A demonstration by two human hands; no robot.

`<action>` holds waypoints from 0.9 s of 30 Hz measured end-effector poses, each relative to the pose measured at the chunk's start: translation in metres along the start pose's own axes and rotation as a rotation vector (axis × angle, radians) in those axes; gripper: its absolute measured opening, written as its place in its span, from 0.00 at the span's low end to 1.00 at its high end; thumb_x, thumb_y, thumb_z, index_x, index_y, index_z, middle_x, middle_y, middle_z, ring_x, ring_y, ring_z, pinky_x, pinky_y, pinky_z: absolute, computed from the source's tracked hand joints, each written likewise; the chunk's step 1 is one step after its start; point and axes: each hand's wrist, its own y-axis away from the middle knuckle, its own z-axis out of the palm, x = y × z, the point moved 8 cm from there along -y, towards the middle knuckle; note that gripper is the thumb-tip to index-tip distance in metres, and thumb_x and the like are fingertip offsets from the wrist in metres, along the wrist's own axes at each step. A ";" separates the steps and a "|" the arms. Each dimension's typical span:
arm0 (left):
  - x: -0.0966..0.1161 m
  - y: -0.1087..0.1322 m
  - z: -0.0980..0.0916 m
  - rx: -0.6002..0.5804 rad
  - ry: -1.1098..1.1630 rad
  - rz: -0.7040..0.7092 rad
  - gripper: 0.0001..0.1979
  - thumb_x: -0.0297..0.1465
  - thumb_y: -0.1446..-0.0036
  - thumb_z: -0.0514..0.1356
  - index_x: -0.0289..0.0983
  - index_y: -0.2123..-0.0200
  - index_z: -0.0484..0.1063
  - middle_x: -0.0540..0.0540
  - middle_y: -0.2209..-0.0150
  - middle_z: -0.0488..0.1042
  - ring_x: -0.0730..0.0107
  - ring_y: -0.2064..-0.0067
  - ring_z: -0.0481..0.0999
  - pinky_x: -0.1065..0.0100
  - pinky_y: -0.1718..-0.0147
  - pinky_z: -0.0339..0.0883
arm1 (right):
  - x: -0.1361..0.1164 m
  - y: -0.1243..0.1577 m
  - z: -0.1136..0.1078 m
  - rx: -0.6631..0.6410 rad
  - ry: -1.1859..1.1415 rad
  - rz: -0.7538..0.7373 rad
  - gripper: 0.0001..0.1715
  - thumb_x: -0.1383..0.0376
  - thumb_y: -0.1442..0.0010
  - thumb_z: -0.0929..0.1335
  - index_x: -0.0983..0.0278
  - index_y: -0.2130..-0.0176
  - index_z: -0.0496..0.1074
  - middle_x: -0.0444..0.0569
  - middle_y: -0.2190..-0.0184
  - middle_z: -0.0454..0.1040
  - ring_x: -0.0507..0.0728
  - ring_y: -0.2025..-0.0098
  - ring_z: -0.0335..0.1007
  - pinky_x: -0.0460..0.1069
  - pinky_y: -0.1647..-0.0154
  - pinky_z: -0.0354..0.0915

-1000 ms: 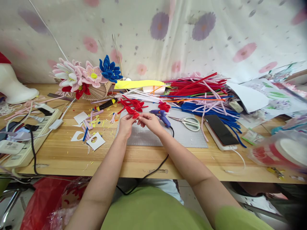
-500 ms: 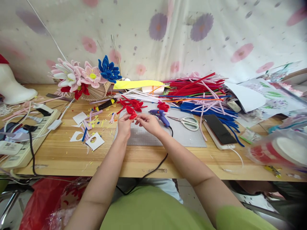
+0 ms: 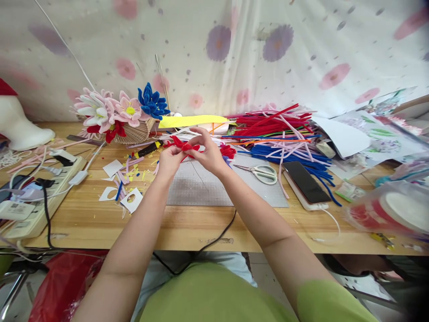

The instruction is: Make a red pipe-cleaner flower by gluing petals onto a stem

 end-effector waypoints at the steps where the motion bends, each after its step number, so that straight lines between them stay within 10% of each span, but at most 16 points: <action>1: -0.001 0.001 0.002 -0.022 0.019 -0.020 0.13 0.33 0.69 0.73 0.33 0.80 0.74 0.49 0.79 0.73 0.74 0.74 0.69 0.69 0.67 0.63 | 0.001 -0.002 0.000 0.011 0.004 0.009 0.27 0.64 0.43 0.66 0.59 0.45 0.56 0.48 0.60 0.73 0.56 0.57 0.72 0.57 0.48 0.64; 20: -0.014 0.007 0.008 -0.014 0.220 -0.186 0.12 0.30 0.66 0.72 0.32 0.79 0.73 0.48 0.77 0.73 0.74 0.73 0.72 0.68 0.66 0.67 | 0.020 -0.010 0.001 0.045 -0.178 0.102 0.30 0.63 0.49 0.71 0.57 0.49 0.57 0.45 0.63 0.72 0.55 0.60 0.72 0.54 0.52 0.67; 27: -0.026 0.012 0.006 -0.039 0.359 -0.309 0.09 0.25 0.64 0.70 0.35 0.75 0.76 0.50 0.73 0.77 0.78 0.72 0.72 0.76 0.72 0.63 | 0.065 0.022 0.021 0.022 -0.630 0.513 0.31 0.61 0.56 0.75 0.59 0.57 0.59 0.39 0.73 0.73 0.52 0.69 0.73 0.52 0.59 0.71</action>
